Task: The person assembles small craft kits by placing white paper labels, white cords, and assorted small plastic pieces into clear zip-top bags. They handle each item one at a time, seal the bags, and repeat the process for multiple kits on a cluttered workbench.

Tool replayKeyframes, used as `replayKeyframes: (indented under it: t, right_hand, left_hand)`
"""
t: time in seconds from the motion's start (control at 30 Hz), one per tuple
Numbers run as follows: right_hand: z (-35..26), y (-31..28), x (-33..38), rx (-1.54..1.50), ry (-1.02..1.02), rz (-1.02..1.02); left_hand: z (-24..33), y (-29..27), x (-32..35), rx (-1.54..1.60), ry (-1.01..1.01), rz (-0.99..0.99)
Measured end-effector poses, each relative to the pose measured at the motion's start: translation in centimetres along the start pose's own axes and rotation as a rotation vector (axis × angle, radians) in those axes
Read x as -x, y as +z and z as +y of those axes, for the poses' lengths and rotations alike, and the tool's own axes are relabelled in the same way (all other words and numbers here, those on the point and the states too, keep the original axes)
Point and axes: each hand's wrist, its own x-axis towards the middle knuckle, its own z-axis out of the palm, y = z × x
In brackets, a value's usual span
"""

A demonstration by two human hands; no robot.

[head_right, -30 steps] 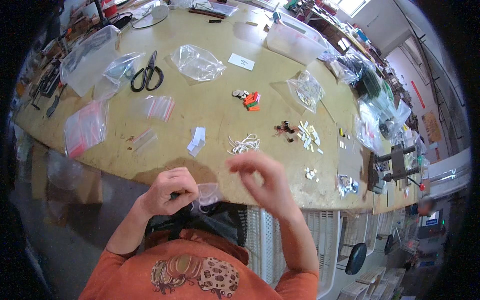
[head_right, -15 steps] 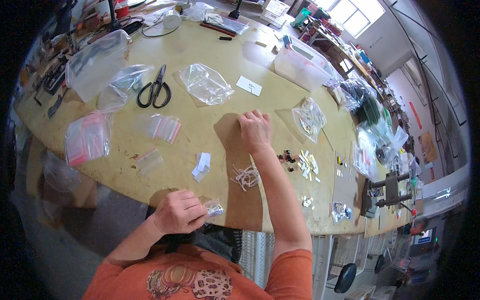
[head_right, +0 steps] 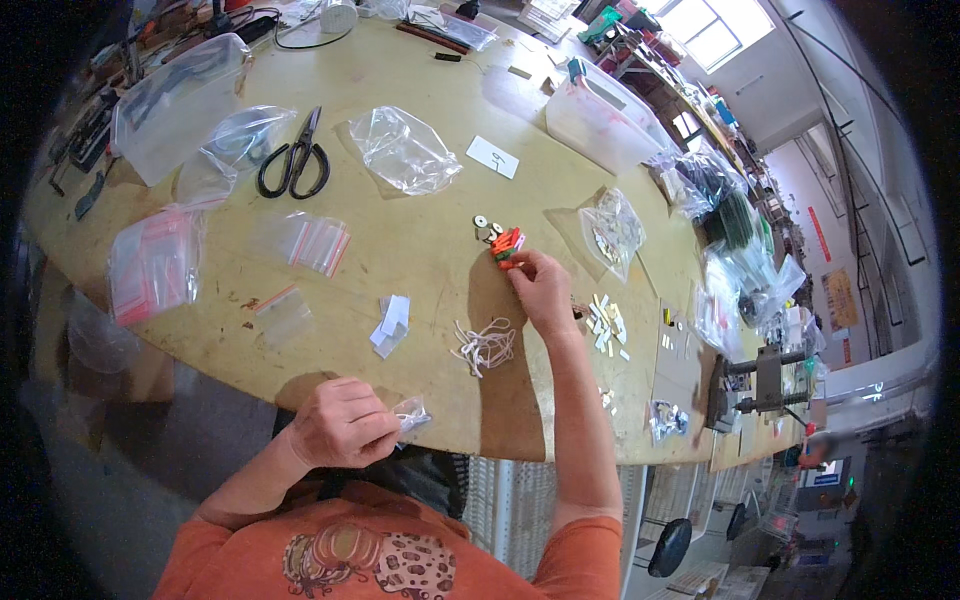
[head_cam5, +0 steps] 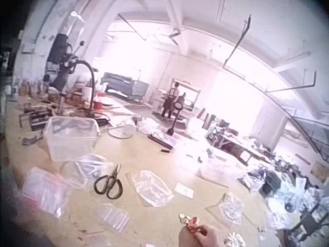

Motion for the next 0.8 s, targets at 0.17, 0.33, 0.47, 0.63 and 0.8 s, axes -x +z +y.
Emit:
replayKeyframes:
  t: [0.17, 0.33, 0.47, 0.63, 0.8]
  right_hand:
    - [-1.2, 0.2, 1.2, 0.252, -0.170, 0.042]
    - [-6.8, -1.5, 7.7, -0.544, 0.137, -0.165]
    - [-11.8, -1.5, 14.4, -0.790, 0.097, -0.328]
    - [-12.2, 0.1, 17.5, -0.308, -0.112, -0.276]
    - [-12.0, -0.1, 19.3, -0.459, 0.050, -0.223]
  left_hand:
    - [0.1, 0.0, -0.1, 0.011, -0.017, 0.047]
    - [0.0, 0.3, -0.2, -0.008, -0.075, 0.033]
    - [0.2, 0.2, -0.3, -0.047, -0.075, 0.016]
    - [0.9, 0.3, -0.6, -0.082, -0.040, 0.027]
    - [1.9, 0.5, -0.5, -0.072, -0.051, 0.020]
